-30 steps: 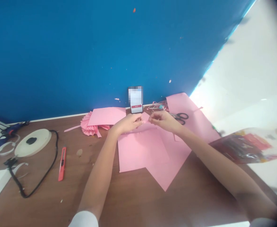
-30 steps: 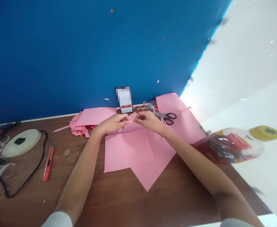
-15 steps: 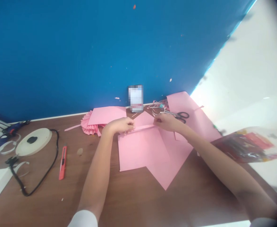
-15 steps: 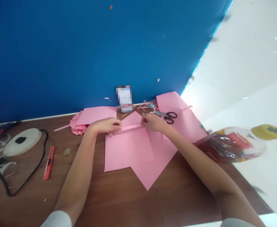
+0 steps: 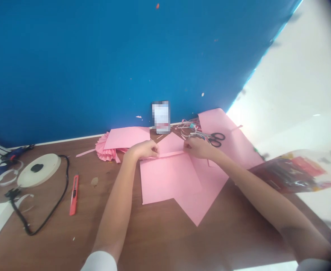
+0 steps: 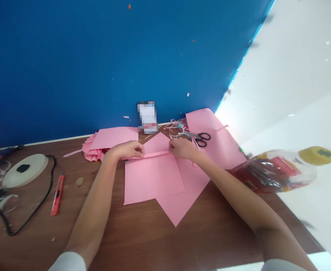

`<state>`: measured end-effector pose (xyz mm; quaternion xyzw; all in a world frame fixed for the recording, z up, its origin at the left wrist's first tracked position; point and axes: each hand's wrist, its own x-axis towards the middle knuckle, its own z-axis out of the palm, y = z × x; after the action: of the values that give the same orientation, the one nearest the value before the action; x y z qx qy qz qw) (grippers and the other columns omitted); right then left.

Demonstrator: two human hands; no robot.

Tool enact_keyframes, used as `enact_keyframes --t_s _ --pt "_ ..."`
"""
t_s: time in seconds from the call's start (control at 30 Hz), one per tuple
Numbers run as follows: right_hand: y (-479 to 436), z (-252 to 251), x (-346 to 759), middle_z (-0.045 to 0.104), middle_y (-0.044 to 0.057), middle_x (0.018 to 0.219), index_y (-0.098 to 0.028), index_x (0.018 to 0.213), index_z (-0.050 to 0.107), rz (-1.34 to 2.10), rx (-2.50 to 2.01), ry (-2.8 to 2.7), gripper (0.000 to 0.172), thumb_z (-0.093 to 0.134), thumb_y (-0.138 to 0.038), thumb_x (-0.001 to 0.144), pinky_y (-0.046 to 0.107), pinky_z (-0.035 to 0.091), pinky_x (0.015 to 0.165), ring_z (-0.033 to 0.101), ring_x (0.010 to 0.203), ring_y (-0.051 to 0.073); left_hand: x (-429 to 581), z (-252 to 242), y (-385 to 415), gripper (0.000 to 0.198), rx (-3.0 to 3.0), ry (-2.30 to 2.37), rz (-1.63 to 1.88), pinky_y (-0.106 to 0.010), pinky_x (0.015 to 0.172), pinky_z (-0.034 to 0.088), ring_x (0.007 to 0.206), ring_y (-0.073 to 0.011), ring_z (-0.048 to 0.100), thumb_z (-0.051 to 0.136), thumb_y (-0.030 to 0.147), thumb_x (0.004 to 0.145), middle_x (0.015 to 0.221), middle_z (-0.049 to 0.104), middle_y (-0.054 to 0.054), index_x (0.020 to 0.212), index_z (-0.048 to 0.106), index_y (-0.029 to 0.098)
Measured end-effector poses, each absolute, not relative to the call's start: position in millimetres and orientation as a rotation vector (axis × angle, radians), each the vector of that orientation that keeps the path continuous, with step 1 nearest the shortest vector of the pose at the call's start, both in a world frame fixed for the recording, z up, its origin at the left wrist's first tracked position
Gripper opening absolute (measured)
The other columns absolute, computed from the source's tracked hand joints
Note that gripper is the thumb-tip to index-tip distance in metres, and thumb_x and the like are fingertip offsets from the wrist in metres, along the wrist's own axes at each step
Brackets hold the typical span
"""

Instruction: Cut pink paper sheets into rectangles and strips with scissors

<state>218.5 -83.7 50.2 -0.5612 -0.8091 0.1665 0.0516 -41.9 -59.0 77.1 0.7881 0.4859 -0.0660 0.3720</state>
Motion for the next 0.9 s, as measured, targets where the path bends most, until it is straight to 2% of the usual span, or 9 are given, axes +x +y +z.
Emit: enact_keyframes --t_s 0.2,0.57,0.9 --pt "-87 54 214 0.068 0.008 0.082 -0.017 0.072 0.063 0.512 -1.754 -2.477 0.014 0.050 -0.016 0.078 0.025 0.037 0.068 0.061 0.083 0.020 -39 71 -55 0.016 2.068 1.217 -0.181 -0.022 0.056 0.035 0.067 -0.0142 0.056 0.059 0.028 0.065 0.080 0.066 -0.001 0.075 0.067 0.017" --pt "-88 58 210 0.068 0.010 0.082 -0.016 0.070 0.064 0.517 -1.779 -2.443 0.014 0.052 -0.016 0.076 0.026 0.038 0.071 0.061 0.083 0.022 -43 67 -54 0.017 2.023 1.196 -0.226 -0.021 0.051 0.032 0.061 -0.0129 0.052 0.057 0.027 0.065 0.071 0.063 -0.001 0.078 0.063 0.017" --pt "-88 66 213 0.067 0.005 0.076 -0.017 0.069 0.060 0.746 -1.703 -2.303 0.013 0.050 -0.021 0.077 0.024 0.037 0.060 0.060 0.072 0.017 -49 71 -53 0.018 1.981 1.202 -0.223 -0.021 0.051 0.033 0.062 -0.0127 0.053 0.057 0.028 0.065 0.074 0.064 -0.001 0.077 0.065 0.018"
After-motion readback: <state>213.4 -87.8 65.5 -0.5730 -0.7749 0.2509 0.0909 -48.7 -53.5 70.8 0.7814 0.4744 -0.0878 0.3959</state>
